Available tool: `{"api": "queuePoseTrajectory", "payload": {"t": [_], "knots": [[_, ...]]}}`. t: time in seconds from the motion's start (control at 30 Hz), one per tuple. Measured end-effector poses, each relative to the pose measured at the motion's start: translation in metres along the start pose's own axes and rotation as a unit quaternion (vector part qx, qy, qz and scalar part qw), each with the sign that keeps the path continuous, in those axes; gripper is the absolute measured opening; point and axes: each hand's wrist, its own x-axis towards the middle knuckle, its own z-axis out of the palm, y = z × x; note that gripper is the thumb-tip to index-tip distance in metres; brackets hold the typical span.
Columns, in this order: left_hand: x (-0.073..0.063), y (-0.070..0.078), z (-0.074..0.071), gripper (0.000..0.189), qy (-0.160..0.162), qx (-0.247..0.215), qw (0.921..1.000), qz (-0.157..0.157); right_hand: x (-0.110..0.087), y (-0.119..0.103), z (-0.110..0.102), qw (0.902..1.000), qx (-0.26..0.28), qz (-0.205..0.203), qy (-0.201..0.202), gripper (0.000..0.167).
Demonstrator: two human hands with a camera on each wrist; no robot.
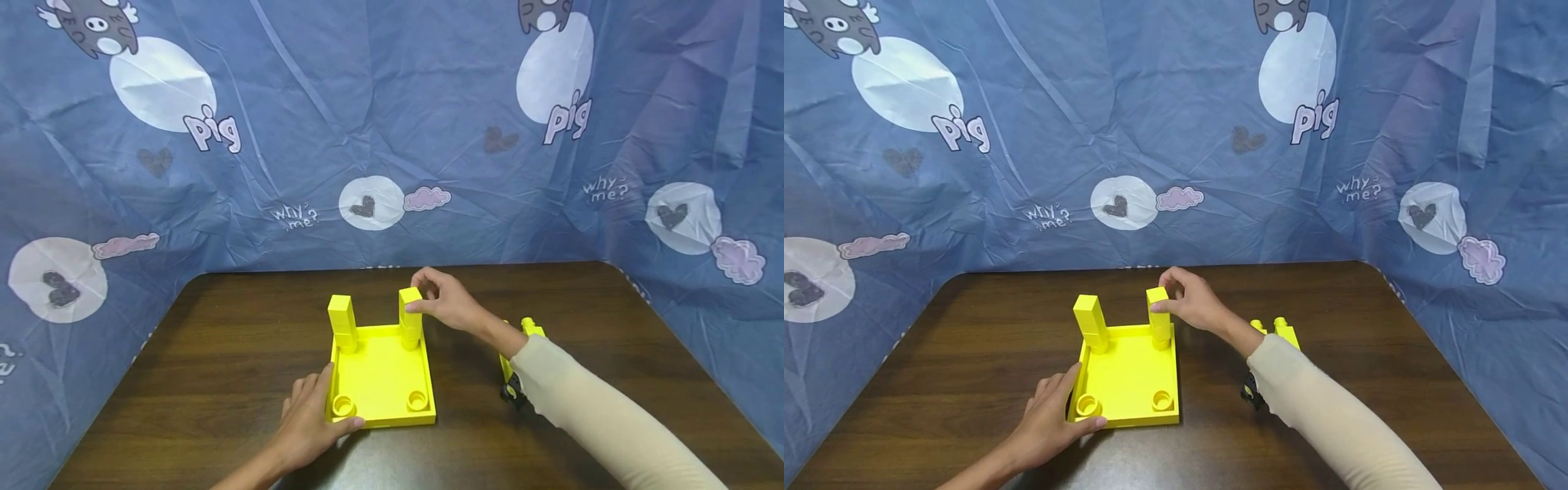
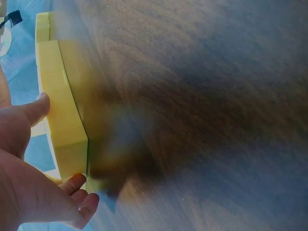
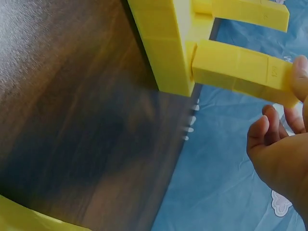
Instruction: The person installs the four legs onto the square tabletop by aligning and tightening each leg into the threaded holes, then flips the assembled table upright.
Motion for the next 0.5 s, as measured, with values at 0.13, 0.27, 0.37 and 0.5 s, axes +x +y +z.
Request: {"api": "queuePoseTrajectory", "payload": {"t": [0.13,0.27,0.37,0.5], "knots": [[-0.001,0.001,0.000,0.103,0.003,0.002,1.0000,0.005,-0.003,0.001,0.005,0.9994,-0.003,0.026,0.023,0.039],[-0.001,0.002,0.000,0.102,0.006,0.005,0.9999,0.010,-0.004,0.002,0.005,0.9993,0.007,0.033,0.016,0.042],[-0.001,0.002,0.000,0.103,0.004,0.006,1.0000,0.006,-0.004,0.003,0.001,0.9998,0.019,0.010,0.001,0.046],[0.000,0.002,0.000,0.103,0.001,0.008,1.0000,-0.001,-0.004,0.004,-0.007,0.9986,0.027,-0.017,-0.041,0.052]]}}
